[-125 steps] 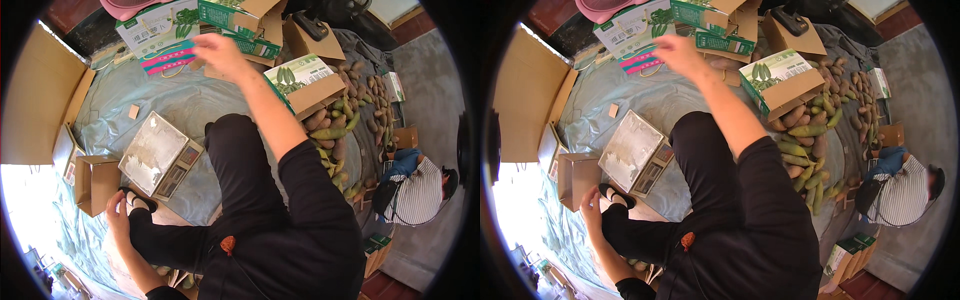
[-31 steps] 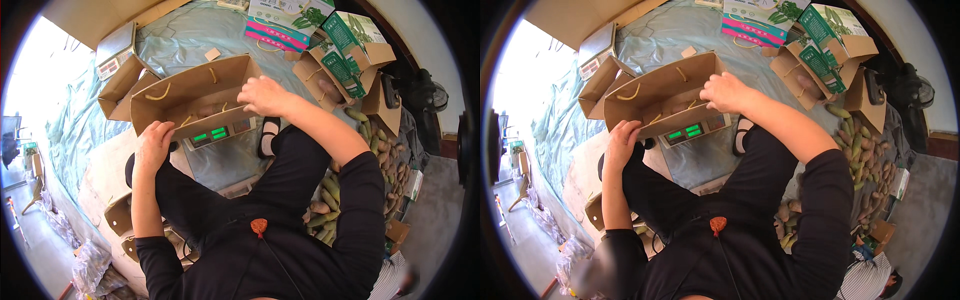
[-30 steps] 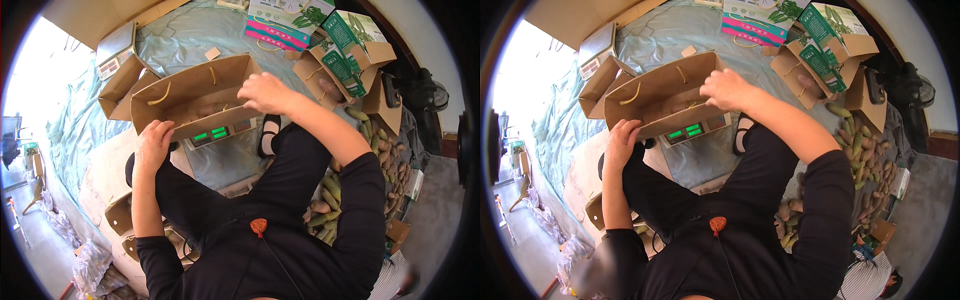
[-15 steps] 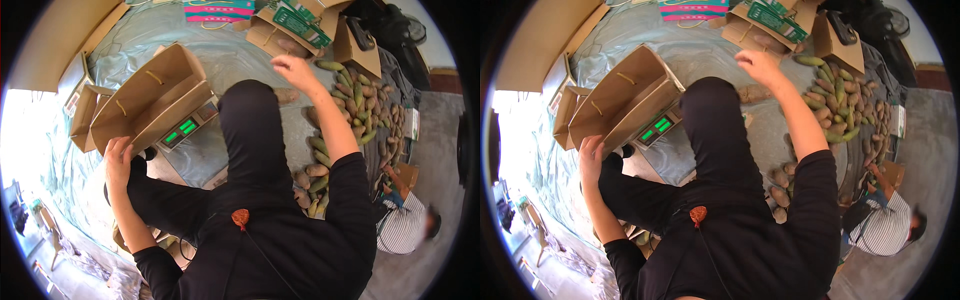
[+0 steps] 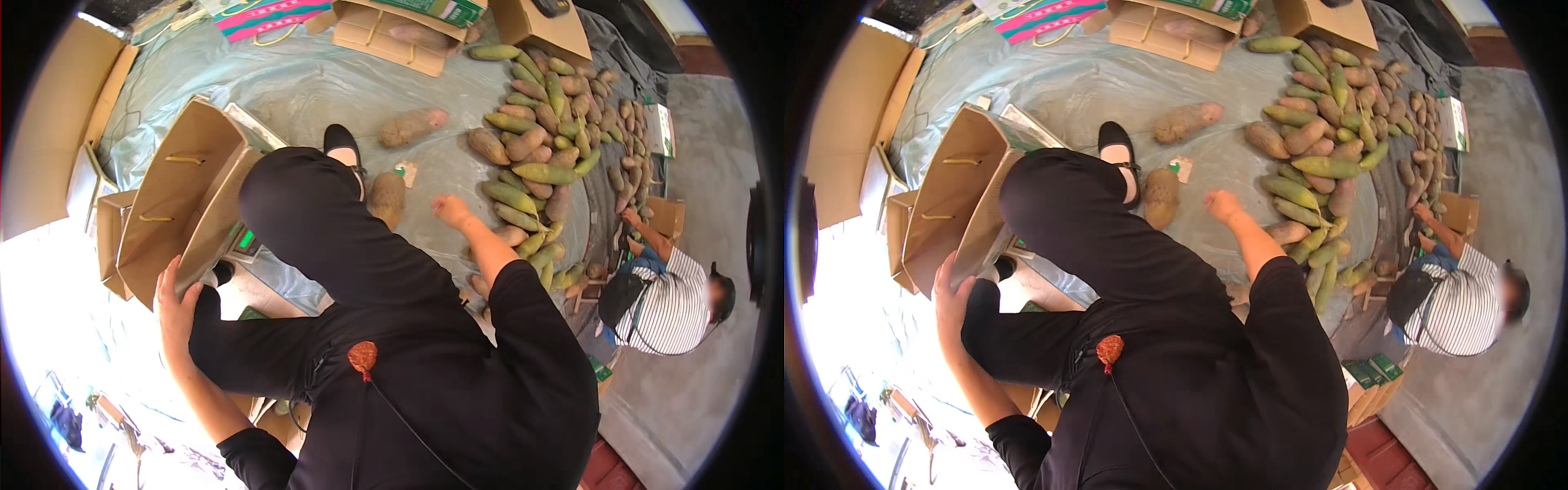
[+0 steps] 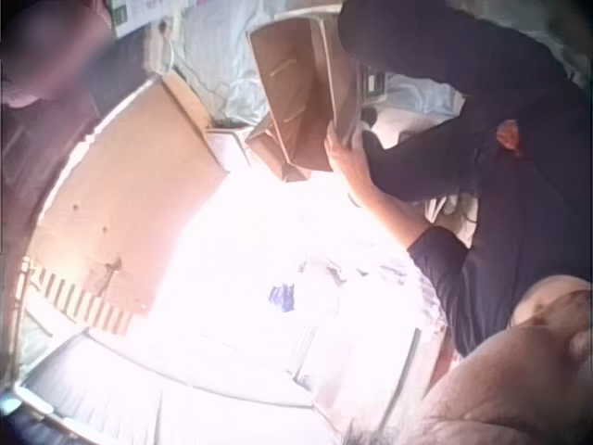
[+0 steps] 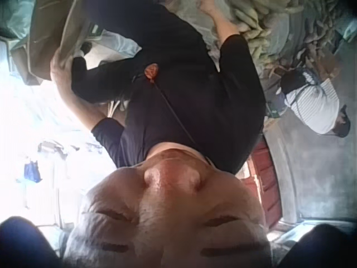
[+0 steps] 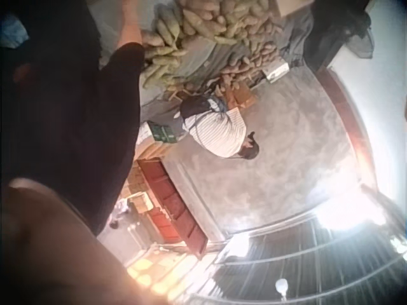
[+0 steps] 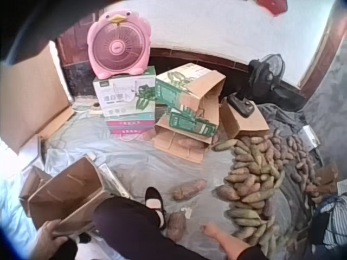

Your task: Packing and weighing produce into boxes.

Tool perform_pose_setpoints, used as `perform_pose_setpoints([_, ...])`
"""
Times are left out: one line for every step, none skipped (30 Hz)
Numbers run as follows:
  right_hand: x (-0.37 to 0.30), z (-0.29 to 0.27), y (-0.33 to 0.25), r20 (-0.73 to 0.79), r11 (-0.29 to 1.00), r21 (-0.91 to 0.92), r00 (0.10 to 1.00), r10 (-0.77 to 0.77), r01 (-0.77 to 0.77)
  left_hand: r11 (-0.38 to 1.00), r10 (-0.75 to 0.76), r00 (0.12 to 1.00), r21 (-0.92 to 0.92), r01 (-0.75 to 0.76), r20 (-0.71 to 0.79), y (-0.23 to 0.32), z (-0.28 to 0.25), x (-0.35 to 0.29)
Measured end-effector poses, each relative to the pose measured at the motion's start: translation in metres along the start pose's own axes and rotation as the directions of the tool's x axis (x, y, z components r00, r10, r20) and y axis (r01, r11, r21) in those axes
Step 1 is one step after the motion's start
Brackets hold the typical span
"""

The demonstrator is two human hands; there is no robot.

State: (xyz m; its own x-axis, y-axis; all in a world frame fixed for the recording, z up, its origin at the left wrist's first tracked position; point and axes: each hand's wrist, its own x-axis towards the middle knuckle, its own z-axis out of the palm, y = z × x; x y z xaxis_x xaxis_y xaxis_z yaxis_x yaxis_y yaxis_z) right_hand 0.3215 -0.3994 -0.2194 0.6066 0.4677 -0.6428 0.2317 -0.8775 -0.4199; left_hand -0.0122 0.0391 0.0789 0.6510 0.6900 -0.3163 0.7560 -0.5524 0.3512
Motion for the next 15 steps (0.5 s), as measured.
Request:
perform_pose_setpoints([-0.006,0.015,0.018,0.013,0.998,-0.045,0.998,0.055,-0.054,1.000,0.021,1.000,-0.005,-0.021,0.018,0.002,0.008,0.010])
perform_pose_setpoints([-0.012,0.024,0.029,0.032,0.991,-0.090,0.994,0.101,-0.097,0.998,0.048,0.998,0.029,-0.047,-0.033,0.003,0.017,0.019])
perform_pose_setpoints([-0.018,0.028,0.027,0.043,0.992,-0.086,0.994,0.098,-0.094,0.996,0.059,0.994,0.074,-0.052,-0.092,0.001,0.022,0.022])
perform_pose_setpoints([-0.026,0.027,0.026,0.061,0.993,-0.117,0.998,0.034,-0.027,0.996,0.055,0.995,0.080,-0.048,-0.088,-0.001,0.025,0.027])
perform_pose_setpoints([-0.031,0.026,0.024,0.081,0.988,-0.146,0.996,-0.029,0.041,0.984,-0.067,0.994,0.156,0.081,-0.092,-0.001,0.029,0.033])
perform_pose_setpoints([-0.033,0.023,0.032,0.081,0.989,-0.143,0.997,-0.019,0.030,0.954,-0.178,0.979,0.226,0.196,-0.099,0.000,0.034,0.039])
perform_pose_setpoints([-0.033,0.017,0.041,0.040,0.986,-0.149,0.996,0.085,-0.078,0.955,-0.173,0.981,0.229,0.189,-0.090,0.000,0.037,0.042])
perform_pose_setpoints([-0.034,0.010,0.051,0.000,0.971,-0.151,0.982,0.187,-0.184,0.964,-0.138,0.981,0.207,0.164,-0.138,0.000,0.040,0.044])
perform_pose_setpoints([-0.035,0.002,0.070,-0.099,0.949,-0.238,0.977,0.189,-0.208,0.972,-0.105,0.977,0.187,0.140,-0.186,0.003,0.043,0.046])
perform_pose_setpoints([-0.031,-0.010,0.071,-0.191,0.920,-0.329,0.969,0.155,-0.212,0.964,-0.126,0.971,0.205,0.168,-0.205,0.002,0.040,0.040])
perform_pose_setpoints([-0.025,-0.025,0.071,-0.222,0.881,-0.372,0.949,0.222,-0.293,0.960,-0.144,0.965,0.206,0.190,-0.217,0.000,0.039,0.036])
perform_pose_setpoints([-0.022,-0.042,0.065,-0.250,0.834,-0.410,0.925,0.286,-0.369,0.969,-0.093,0.968,0.204,0.142,-0.232,-0.001,0.038,0.034])
perform_pose_setpoints([-0.022,-0.053,0.072,-0.324,0.797,-0.458,0.909,0.264,-0.394,0.977,-0.036,0.969,0.196,0.085,-0.243,0.001,0.040,0.037])
perform_pose_setpoints([-0.019,-0.067,0.062,-0.301,0.776,-0.478,0.907,0.295,-0.412,0.972,-0.063,0.964,0.205,0.118,-0.258,0.003,0.038,0.036])
perform_pose_setpoints([-0.016,-0.078,0.067,-0.303,0.741,-0.492,0.888,0.347,-0.458,0.975,-0.045,0.971,0.200,0.094,-0.236,0.009,0.039,0.041])
